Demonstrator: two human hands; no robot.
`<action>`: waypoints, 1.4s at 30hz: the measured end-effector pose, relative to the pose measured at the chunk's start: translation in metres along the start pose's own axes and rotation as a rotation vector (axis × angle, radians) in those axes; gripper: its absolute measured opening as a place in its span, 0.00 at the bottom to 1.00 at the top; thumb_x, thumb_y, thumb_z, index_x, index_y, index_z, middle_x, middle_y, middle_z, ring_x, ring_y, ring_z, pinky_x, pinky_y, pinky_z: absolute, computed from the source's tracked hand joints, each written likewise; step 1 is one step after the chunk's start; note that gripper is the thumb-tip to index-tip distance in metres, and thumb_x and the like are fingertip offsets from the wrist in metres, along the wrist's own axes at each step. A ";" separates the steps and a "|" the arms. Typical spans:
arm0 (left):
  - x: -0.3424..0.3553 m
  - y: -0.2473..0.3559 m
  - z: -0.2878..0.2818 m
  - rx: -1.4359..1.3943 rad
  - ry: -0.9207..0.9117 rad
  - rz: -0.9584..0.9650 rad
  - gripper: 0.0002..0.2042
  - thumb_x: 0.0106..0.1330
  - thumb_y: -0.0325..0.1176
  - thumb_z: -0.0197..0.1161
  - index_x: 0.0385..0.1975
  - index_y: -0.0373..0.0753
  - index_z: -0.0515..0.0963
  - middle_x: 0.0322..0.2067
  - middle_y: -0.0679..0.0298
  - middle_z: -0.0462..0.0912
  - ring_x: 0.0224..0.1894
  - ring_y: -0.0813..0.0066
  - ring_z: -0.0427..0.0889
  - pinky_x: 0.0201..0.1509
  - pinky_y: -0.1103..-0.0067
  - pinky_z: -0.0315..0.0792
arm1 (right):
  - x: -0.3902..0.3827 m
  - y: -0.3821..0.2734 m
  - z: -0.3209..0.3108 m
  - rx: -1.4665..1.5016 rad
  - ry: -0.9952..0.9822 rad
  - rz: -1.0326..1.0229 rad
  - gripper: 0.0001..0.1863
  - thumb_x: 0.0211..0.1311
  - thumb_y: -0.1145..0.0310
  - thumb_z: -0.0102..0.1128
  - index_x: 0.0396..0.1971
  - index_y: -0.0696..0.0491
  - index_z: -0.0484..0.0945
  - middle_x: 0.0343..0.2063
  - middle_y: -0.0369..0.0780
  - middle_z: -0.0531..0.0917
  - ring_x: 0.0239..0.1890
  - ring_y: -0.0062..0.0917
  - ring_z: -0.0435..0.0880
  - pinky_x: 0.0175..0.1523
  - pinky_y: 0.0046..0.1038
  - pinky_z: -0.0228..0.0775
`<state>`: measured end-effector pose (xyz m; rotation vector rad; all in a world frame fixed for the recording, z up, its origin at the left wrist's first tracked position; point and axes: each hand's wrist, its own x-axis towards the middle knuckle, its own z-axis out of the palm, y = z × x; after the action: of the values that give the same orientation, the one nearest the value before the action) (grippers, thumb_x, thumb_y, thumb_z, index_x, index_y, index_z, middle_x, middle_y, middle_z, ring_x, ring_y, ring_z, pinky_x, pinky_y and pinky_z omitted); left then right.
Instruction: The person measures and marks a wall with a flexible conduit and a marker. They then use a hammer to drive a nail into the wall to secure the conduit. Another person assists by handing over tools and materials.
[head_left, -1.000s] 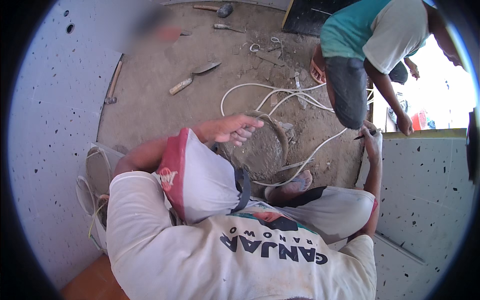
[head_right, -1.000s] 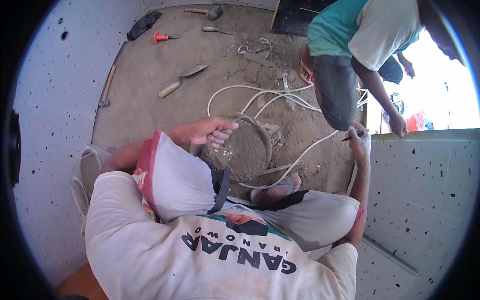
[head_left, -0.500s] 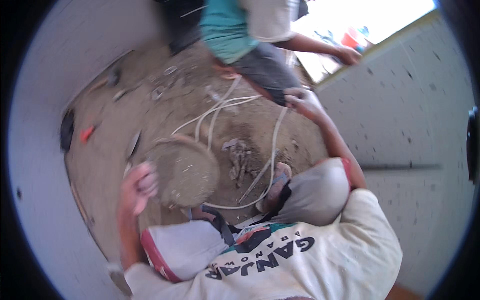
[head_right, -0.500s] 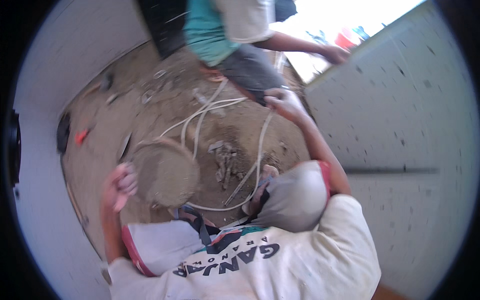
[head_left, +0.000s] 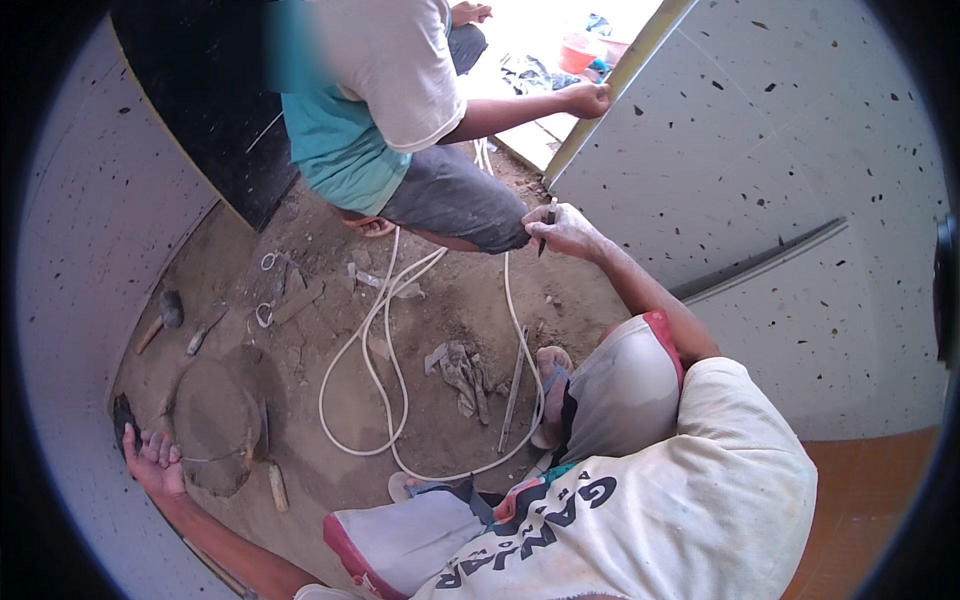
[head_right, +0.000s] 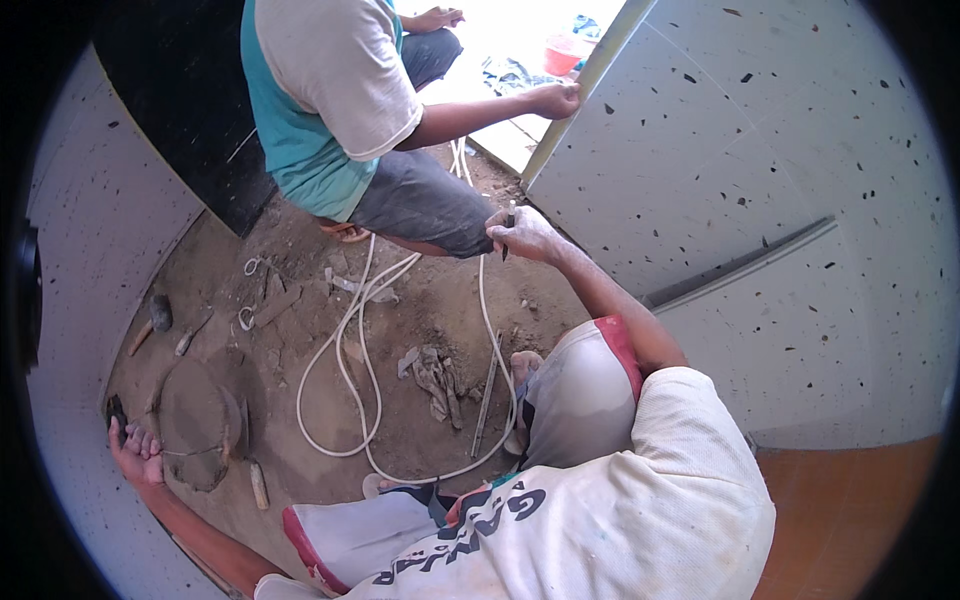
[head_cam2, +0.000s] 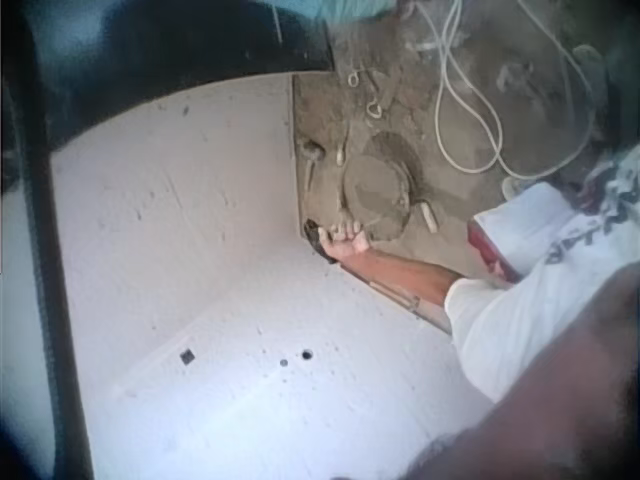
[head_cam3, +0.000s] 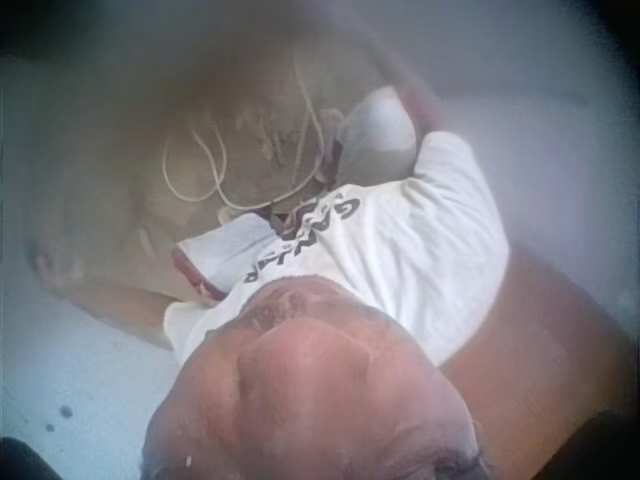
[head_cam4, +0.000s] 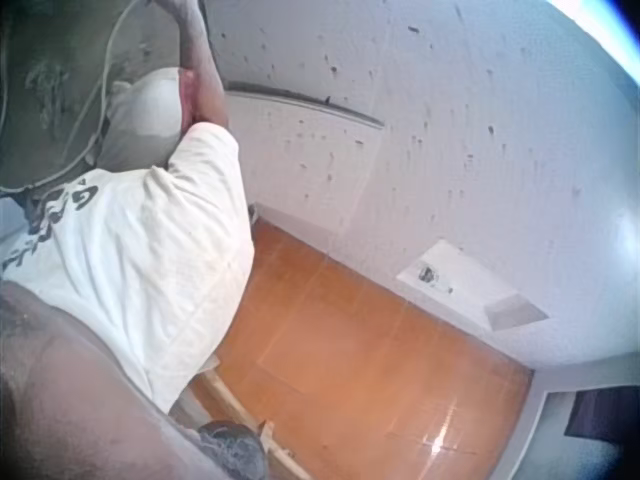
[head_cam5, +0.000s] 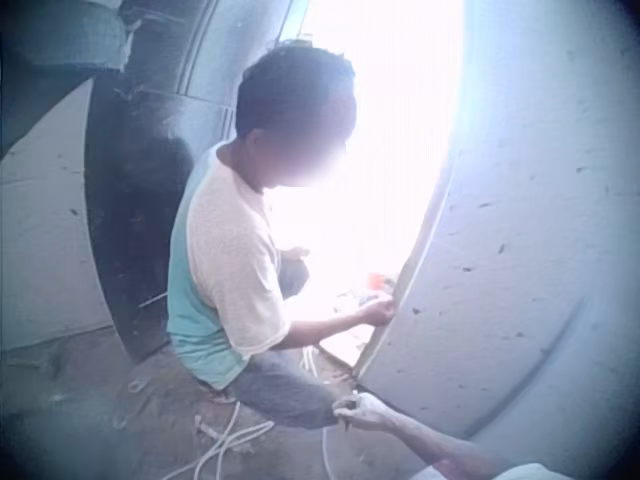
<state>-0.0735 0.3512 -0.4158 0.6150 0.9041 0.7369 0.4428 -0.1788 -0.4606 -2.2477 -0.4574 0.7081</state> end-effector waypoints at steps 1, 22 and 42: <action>0.013 0.004 -0.009 0.002 0.045 0.020 0.19 0.63 0.51 0.63 0.19 0.47 0.67 0.08 0.75 0.58 0.07 0.83 0.53 0.13 0.82 0.53 | 0.000 0.005 -0.004 -0.018 -0.001 -0.027 0.14 0.61 0.65 0.59 0.42 0.59 0.81 0.22 0.32 0.81 0.21 0.14 0.73 0.27 0.19 0.66; 0.034 -0.023 -0.109 0.686 0.266 0.190 0.33 0.62 0.56 0.61 0.60 0.37 0.68 0.57 0.59 0.71 0.52 0.68 0.71 0.57 0.68 0.66 | -0.009 0.020 -0.013 0.069 0.112 -0.101 0.13 0.56 0.64 0.58 0.36 0.57 0.84 0.23 0.35 0.83 0.27 0.19 0.80 0.35 0.25 0.72; -0.370 -0.149 0.152 1.894 -0.344 0.354 0.23 0.69 0.51 0.51 0.35 0.30 0.72 0.31 0.39 0.78 0.36 0.38 0.77 0.39 0.56 0.67 | -0.050 0.057 -0.113 0.356 0.422 -0.308 0.13 0.59 0.66 0.60 0.37 0.60 0.83 0.24 0.38 0.84 0.27 0.20 0.81 0.35 0.25 0.73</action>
<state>-0.0506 -0.0525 -0.2789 2.5060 0.9708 -0.1911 0.4786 -0.3027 -0.4187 -1.8653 -0.4164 0.1326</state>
